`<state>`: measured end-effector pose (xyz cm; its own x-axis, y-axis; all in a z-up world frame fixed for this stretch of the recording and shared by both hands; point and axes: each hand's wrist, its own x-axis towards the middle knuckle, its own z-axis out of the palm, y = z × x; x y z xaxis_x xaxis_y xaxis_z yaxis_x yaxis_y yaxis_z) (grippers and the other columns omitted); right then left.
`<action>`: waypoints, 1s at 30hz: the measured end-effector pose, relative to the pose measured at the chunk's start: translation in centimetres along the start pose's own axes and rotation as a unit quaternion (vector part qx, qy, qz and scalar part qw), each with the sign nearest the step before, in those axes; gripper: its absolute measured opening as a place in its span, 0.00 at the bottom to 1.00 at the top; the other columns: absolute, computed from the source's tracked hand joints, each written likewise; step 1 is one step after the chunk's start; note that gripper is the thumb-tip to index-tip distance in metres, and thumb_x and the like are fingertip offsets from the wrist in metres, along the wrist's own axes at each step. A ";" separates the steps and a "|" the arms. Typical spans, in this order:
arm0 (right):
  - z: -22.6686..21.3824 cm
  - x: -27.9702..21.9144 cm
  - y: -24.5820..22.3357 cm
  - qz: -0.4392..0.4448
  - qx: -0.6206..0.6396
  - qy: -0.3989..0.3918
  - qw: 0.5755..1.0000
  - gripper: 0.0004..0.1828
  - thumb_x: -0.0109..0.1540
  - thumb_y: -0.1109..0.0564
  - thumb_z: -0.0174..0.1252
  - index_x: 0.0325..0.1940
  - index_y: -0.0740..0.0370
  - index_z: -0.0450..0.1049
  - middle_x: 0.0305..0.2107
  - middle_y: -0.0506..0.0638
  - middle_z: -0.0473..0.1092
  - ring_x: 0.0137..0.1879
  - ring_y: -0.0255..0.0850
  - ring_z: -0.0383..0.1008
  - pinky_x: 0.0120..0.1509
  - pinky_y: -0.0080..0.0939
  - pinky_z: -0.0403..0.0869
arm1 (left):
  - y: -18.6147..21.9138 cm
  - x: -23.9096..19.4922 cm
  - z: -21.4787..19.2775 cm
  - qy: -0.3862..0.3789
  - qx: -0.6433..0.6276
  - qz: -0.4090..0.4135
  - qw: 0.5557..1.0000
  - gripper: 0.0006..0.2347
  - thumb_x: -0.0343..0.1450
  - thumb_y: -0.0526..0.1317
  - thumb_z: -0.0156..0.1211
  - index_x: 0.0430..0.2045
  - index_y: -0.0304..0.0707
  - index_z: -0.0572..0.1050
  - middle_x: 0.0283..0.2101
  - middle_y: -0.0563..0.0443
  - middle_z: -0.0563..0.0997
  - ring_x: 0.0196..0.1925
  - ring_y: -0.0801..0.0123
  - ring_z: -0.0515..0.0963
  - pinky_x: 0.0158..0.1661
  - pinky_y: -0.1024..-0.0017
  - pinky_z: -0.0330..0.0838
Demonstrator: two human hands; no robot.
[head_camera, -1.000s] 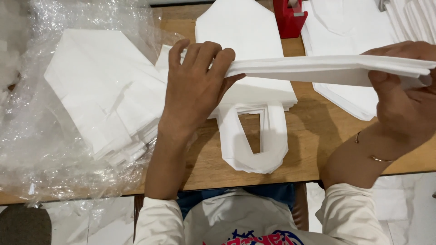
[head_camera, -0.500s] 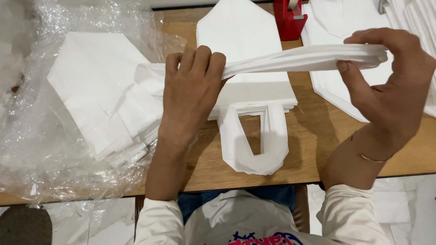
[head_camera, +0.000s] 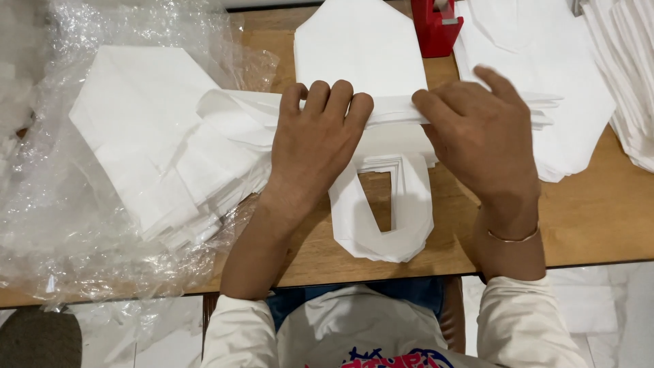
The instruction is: Folding and stacking white non-woven bags on a wooden table in a production environment.
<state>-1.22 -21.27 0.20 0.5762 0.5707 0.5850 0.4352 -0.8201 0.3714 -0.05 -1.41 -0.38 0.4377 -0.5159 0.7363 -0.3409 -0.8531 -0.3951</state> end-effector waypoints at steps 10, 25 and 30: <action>0.3 -1.0 1.2 0.022 -0.025 0.016 0.999 0.10 0.55 0.66 0.53 0.31 0.49 0.68 0.18 0.39 0.60 0.22 0.34 0.56 0.24 0.31 0.51 | -2.8 -1.2 -0.1 -0.101 -0.008 -0.036 0.994 0.11 0.57 0.29 0.53 0.27 0.45 0.67 0.29 0.54 0.65 0.31 0.66 0.63 0.35 0.71 0.60; 0.1 -1.4 1.9 0.037 -0.021 0.029 0.999 0.04 0.65 0.59 0.56 0.37 0.50 0.72 0.22 0.40 0.65 0.26 0.36 0.62 0.27 0.32 0.56 | -3.2 -1.2 -0.8 -0.068 -0.017 -0.061 0.996 0.14 0.53 0.24 0.54 0.28 0.41 0.67 0.30 0.52 0.65 0.34 0.64 0.64 0.43 0.64 0.56; 0.0 -0.3 0.3 0.016 -0.031 0.030 0.999 0.07 0.61 0.62 0.55 0.34 0.49 0.69 0.21 0.39 0.64 0.25 0.35 0.61 0.27 0.32 0.56 | -1.1 -0.8 0.0 -0.113 -0.060 -0.036 0.991 0.18 0.52 0.30 0.62 0.33 0.44 0.66 0.32 0.52 0.72 0.37 0.64 0.70 0.46 0.59 0.56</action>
<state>-1.31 -21.74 0.15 0.5458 0.5429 0.6383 0.3727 -0.8395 0.3954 -0.06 -0.10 -0.51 0.6344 -0.4706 0.6132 -0.3934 -0.8795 -0.2679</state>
